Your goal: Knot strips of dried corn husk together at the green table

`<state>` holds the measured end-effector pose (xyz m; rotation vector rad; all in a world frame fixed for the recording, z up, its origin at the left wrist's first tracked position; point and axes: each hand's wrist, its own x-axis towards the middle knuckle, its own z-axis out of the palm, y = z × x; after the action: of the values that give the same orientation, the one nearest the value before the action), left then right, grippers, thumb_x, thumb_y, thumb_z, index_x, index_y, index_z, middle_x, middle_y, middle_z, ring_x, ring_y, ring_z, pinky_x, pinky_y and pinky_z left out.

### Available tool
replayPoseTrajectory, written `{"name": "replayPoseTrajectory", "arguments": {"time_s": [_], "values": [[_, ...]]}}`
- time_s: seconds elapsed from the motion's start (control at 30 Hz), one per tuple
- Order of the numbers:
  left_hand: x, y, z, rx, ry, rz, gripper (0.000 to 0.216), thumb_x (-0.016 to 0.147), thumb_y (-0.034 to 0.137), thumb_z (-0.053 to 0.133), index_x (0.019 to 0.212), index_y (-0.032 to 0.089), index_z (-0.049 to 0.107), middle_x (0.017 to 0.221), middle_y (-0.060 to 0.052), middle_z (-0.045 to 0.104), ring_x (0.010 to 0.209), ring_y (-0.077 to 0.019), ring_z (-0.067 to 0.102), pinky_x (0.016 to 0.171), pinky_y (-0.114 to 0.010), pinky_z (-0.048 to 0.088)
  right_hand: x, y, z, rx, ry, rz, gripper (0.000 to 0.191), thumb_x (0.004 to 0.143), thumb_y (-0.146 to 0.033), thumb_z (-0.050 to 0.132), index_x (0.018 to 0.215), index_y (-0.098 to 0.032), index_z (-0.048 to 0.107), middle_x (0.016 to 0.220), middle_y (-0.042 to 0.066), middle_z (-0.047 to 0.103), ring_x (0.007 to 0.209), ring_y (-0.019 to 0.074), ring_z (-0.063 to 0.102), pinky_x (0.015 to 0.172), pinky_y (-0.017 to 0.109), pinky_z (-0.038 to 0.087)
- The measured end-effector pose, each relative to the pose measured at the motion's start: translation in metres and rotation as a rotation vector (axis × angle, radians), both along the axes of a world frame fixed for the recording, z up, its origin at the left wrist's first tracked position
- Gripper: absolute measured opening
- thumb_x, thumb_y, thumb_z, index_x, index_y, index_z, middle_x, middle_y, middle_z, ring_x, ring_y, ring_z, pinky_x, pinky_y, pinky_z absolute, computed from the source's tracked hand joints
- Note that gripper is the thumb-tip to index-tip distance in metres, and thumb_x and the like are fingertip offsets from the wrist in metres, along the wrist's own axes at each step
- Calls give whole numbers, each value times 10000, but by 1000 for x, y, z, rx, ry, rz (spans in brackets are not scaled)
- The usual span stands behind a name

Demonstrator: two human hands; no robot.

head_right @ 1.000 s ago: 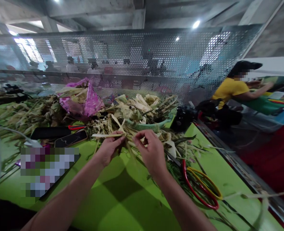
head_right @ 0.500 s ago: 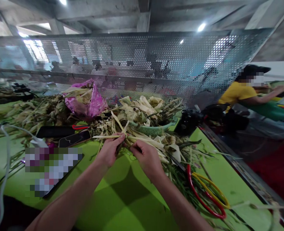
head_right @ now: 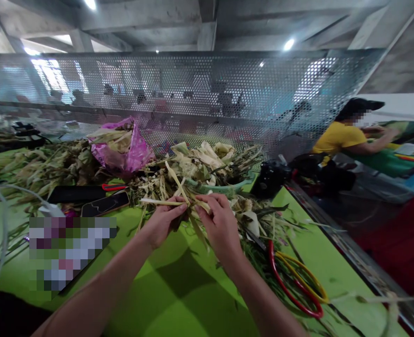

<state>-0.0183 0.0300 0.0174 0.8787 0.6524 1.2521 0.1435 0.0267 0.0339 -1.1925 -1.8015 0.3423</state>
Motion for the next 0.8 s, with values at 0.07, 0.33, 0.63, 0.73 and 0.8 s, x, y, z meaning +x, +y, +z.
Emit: {"name": "replayPoseTrajectory", "arguments": {"time_s": [0.07, 0.33, 0.63, 0.73, 0.8], "values": [[0, -2, 2, 10, 14, -18, 323, 643, 337, 783, 862, 162, 624, 726, 13, 591, 630, -66, 531, 612, -189, 407, 1, 1, -1, -1, -8, 17, 239, 872, -375, 549, 997, -209, 666, 1089, 112, 559, 834, 206, 573, 706, 325, 471], [-1, 5, -7, 29, 83, 29, 264, 661, 306, 765, 827, 142, 642, 740, -2, 611, 648, -79, 518, 628, -203, 400, 1, 8, -2, -155, 76, 179, 129, 836, -304, 573, 872, -200, 639, 817, 29, 660, 775, 188, 597, 725, 305, 455], [-2, 1, 1, 46, 204, -78, 300, 641, 348, 773, 813, 135, 651, 677, 9, 574, 605, -80, 479, 596, -213, 371, 5, 8, 3, -268, 156, 193, 275, 807, -385, 599, 986, -191, 677, 811, 37, 672, 723, 178, 580, 685, 300, 443], [-1, -2, 4, 69, 276, -110, 293, 661, 361, 755, 826, 148, 640, 670, 14, 561, 601, -85, 465, 589, -218, 364, 4, 9, 1, -344, 285, 204, 280, 763, -416, 644, 912, -182, 684, 794, 26, 655, 729, 171, 567, 691, 293, 438], [0, -1, 2, 118, 317, -115, 286, 677, 364, 737, 836, 147, 641, 696, 8, 561, 623, -91, 461, 601, -223, 362, 3, 9, 0, -357, 354, 211, 241, 733, -401, 677, 816, -175, 663, 739, 7, 621, 706, 157, 546, 676, 280, 426]]}}
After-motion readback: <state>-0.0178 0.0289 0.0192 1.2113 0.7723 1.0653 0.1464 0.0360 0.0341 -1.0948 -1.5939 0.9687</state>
